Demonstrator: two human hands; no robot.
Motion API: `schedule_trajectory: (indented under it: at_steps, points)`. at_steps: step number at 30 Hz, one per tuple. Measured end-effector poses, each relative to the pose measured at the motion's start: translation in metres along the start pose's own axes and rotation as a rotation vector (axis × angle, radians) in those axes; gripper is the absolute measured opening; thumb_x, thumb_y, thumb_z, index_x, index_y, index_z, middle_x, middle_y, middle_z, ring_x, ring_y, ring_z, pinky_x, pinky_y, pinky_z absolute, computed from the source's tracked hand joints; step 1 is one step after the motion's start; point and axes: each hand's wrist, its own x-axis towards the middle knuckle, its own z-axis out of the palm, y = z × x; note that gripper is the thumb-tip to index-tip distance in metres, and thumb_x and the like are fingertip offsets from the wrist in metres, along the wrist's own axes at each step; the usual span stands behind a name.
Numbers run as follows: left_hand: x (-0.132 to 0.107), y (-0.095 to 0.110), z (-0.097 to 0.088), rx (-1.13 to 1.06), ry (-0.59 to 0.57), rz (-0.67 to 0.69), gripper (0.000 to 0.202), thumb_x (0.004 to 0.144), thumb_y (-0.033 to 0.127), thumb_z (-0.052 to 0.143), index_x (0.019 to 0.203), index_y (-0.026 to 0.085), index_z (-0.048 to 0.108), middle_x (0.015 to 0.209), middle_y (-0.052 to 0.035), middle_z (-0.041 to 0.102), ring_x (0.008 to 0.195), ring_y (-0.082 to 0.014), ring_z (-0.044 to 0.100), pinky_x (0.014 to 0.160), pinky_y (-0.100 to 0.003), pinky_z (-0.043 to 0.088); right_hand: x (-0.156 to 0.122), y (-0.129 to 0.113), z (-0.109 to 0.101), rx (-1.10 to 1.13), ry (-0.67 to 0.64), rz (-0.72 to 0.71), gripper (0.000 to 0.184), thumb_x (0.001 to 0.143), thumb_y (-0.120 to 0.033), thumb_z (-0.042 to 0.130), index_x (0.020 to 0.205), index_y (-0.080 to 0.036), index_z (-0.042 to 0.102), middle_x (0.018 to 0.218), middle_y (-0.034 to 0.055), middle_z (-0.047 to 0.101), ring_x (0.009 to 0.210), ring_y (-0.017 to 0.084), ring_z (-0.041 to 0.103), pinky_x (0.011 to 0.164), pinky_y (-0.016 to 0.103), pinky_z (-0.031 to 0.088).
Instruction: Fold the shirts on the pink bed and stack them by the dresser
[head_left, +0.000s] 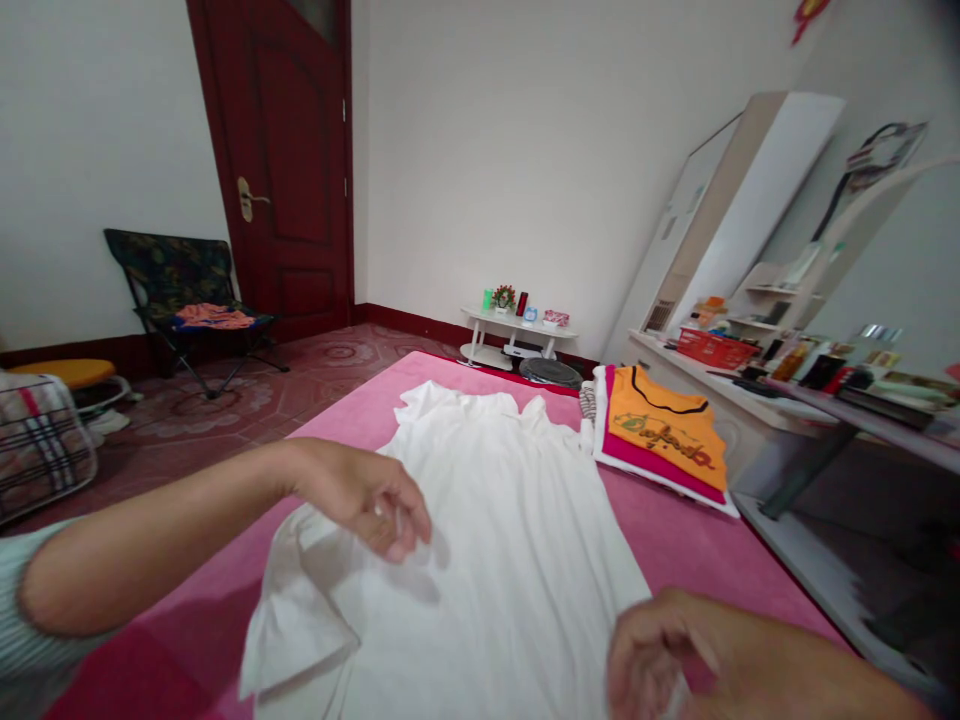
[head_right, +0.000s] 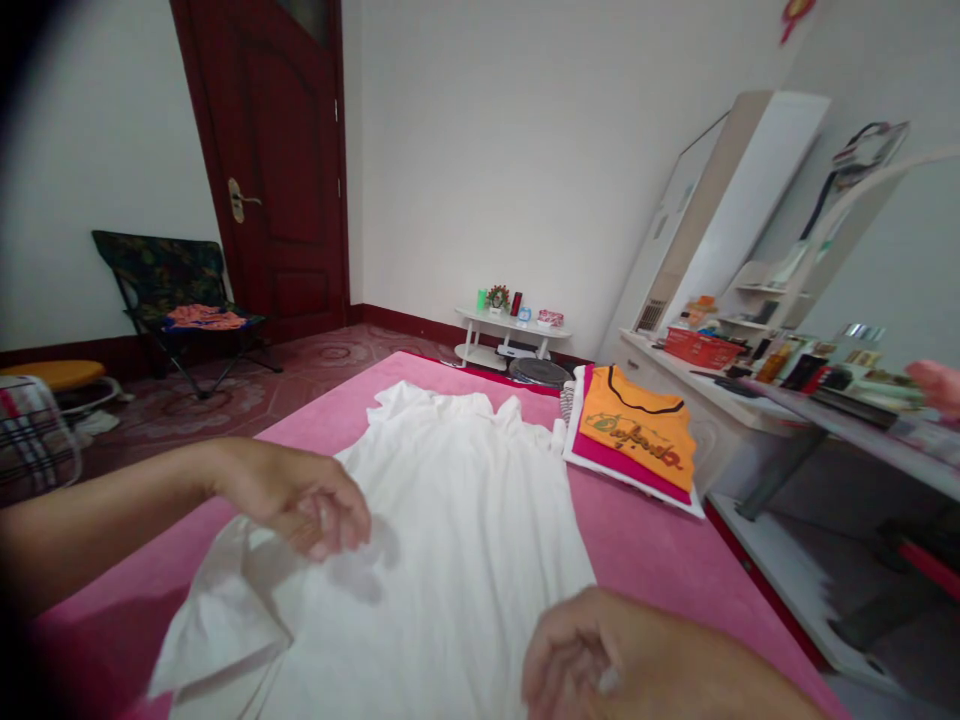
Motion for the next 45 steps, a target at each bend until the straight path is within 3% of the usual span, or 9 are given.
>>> schedule_trajectory:
  at_steps: [4, 9, 15, 21, 26, 31, 34, 39, 45]
  points:
    - [0.093, -0.032, -0.013, 0.346, 0.551, 0.074, 0.047, 0.085, 0.045, 0.054, 0.123, 0.019, 0.061, 0.126, -0.0116, 0.062, 0.113, -0.026, 0.058, 0.097, -0.034, 0.044, 0.079, 0.006, -0.055, -0.138, 0.411, -0.141, 0.035, 0.077, -0.046, 0.061, 0.09, -0.015, 0.07, 0.087, 0.0102, 0.071, 0.082, 0.023, 0.065, 0.076, 0.035, 0.05]
    - [0.174, -0.079, -0.006, 0.601, 0.765, -0.087, 0.058, 0.092, 0.052, 0.039, 0.141, 0.021, 0.044, 0.151, -0.0143, 0.033, 0.139, -0.0337, 0.029, 0.111, -0.052, 0.025, 0.169, 0.042, -0.111, -0.493, 0.878, -0.145, 0.022, 0.078, -0.021, 0.049, 0.09, -0.016, 0.066, 0.096, 0.0103, 0.07, 0.094, 0.025, 0.063, 0.084, 0.038, 0.049]
    - [0.184, -0.091, 0.0, 0.61, 0.824, -0.124, 0.062, 0.093, 0.062, 0.026, 0.145, 0.03, 0.037, 0.156, -0.0076, 0.026, 0.144, -0.0321, 0.018, 0.114, -0.055, 0.015, 0.214, 0.06, -0.131, -0.826, 0.979, 0.062, 0.043, 0.08, -0.007, 0.043, 0.121, -0.009, 0.055, 0.121, 0.019, 0.059, 0.111, 0.028, 0.056, 0.089, 0.038, 0.043]
    - [0.183, -0.089, 0.002, 0.653, 0.881, -0.135, 0.058, 0.094, 0.058, 0.027, 0.143, 0.03, 0.039, 0.154, -0.0066, 0.03, 0.143, -0.0309, 0.022, 0.114, -0.054, 0.018, 0.211, 0.043, -0.141, -0.956, 0.903, 0.392, 0.035, 0.083, -0.02, 0.052, 0.117, -0.016, 0.059, 0.103, 0.0139, 0.068, 0.097, 0.028, 0.063, 0.076, 0.034, 0.043]
    - [0.183, -0.089, 0.004, 0.645, 0.911, -0.11, 0.056, 0.095, 0.056, 0.03, 0.142, 0.029, 0.042, 0.153, -0.0076, 0.032, 0.142, -0.0315, 0.024, 0.113, -0.055, 0.019, 0.179, 0.008, -0.1, -1.086, 1.056, 0.045, 0.023, 0.082, -0.015, 0.047, 0.096, -0.02, 0.065, 0.1, 0.0074, 0.066, 0.093, 0.023, 0.059, 0.075, 0.032, 0.039]
    - [0.181, -0.088, -0.002, 0.623, 0.918, -0.085, 0.048, 0.091, 0.046, 0.045, 0.134, 0.026, 0.051, 0.15, -0.0083, 0.038, 0.139, -0.0322, 0.03, 0.112, -0.055, 0.024, 0.177, 0.016, -0.028, -0.872, 0.723, -0.273, 0.019, 0.071, -0.006, 0.049, 0.078, -0.022, 0.058, 0.082, -0.0002, 0.06, 0.079, 0.016, 0.056, 0.068, 0.025, 0.038]
    - [0.181, -0.089, -0.007, 0.569, 0.938, -0.027, 0.033, 0.088, 0.032, 0.049, 0.117, 0.025, 0.063, 0.136, -0.0063, 0.053, 0.13, -0.0281, 0.044, 0.108, -0.047, 0.034, 0.184, 0.028, -0.015, -0.707, 0.842, -0.262, 0.014, 0.081, -0.015, 0.051, 0.092, -0.022, 0.057, 0.088, 0.0002, 0.06, 0.069, 0.014, 0.054, 0.065, 0.026, 0.04]
    - [0.184, -0.096, -0.018, 0.461, 1.188, -0.022, 0.034, 0.084, 0.019, 0.05, 0.115, 0.019, 0.064, 0.13, -0.009, 0.056, 0.121, -0.0231, 0.051, 0.105, -0.036, 0.04, 0.186, 0.04, -0.019, -0.801, 0.996, -0.074, 0.05, 0.085, -0.03, 0.056, 0.131, -0.019, 0.042, 0.122, 0.0108, 0.054, 0.092, 0.024, 0.06, 0.069, 0.032, 0.044]
    - [0.179, -0.101, -0.067, 0.7, 1.293, -0.208, 0.055, 0.083, 0.011, 0.047, 0.138, 0.014, 0.043, 0.146, -0.0129, 0.04, 0.139, -0.028, 0.028, 0.115, -0.048, 0.02, 0.184, 0.035, -0.013, -0.869, 0.827, -0.11, 0.021, 0.089, -0.023, 0.048, 0.106, -0.024, 0.059, 0.101, 0.0034, 0.06, 0.09, 0.02, 0.06, 0.072, 0.03, 0.041]
